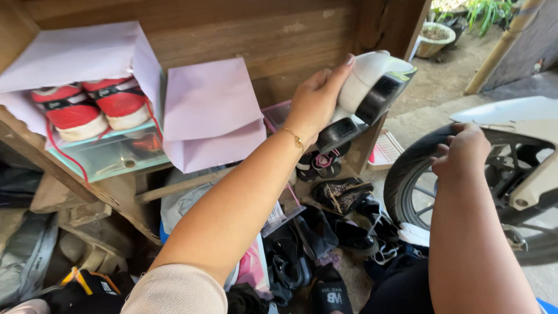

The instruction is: The person assembles a foldable plastic shoe box by folding the edges and snapping the clear door frame into place.

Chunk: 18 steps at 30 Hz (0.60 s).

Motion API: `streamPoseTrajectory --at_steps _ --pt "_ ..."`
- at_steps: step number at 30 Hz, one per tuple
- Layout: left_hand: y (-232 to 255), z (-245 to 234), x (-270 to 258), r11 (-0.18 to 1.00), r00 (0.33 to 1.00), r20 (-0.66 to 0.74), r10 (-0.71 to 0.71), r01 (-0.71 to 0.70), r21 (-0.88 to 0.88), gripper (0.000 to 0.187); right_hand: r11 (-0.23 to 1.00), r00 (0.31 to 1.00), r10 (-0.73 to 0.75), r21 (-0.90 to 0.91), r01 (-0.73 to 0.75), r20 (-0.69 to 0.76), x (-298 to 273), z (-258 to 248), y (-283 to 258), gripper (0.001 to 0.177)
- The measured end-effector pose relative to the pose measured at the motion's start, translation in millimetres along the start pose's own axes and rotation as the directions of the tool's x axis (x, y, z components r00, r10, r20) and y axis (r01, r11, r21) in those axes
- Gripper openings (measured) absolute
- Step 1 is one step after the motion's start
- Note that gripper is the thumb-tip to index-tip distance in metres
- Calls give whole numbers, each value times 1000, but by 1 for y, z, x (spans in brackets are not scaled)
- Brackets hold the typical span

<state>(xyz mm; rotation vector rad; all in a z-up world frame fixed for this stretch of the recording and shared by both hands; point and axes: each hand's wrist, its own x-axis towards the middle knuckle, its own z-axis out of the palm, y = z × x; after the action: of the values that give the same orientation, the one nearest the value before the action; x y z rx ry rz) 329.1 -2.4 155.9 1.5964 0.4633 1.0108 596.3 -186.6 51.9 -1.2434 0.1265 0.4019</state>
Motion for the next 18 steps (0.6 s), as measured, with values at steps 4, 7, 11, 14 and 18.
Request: streamPoseTrajectory --at_steps 4,7,11,14,18 --pt "-35 24 -21 996 997 69 -22 15 89 68 852 745 -45 415 -318 665 8 8 39 58" --pt "-44 40 -41 942 989 150 -2 -48 331 72 867 584 166 164 -470 795 -35 25 45 71" --pt "-44 30 -49 835 956 237 -173 15 550 83 922 971 -138 -333 198 196 -89 24 5 78" --pt "-55 22 -44 789 928 263 -263 49 613 81 847 637 -297 -113 520 711 -107 10 -4 58" --pt "-81 14 -40 778 859 357 -366 72 624 81 661 402 92 -358 659 911 -125 27 36 53"
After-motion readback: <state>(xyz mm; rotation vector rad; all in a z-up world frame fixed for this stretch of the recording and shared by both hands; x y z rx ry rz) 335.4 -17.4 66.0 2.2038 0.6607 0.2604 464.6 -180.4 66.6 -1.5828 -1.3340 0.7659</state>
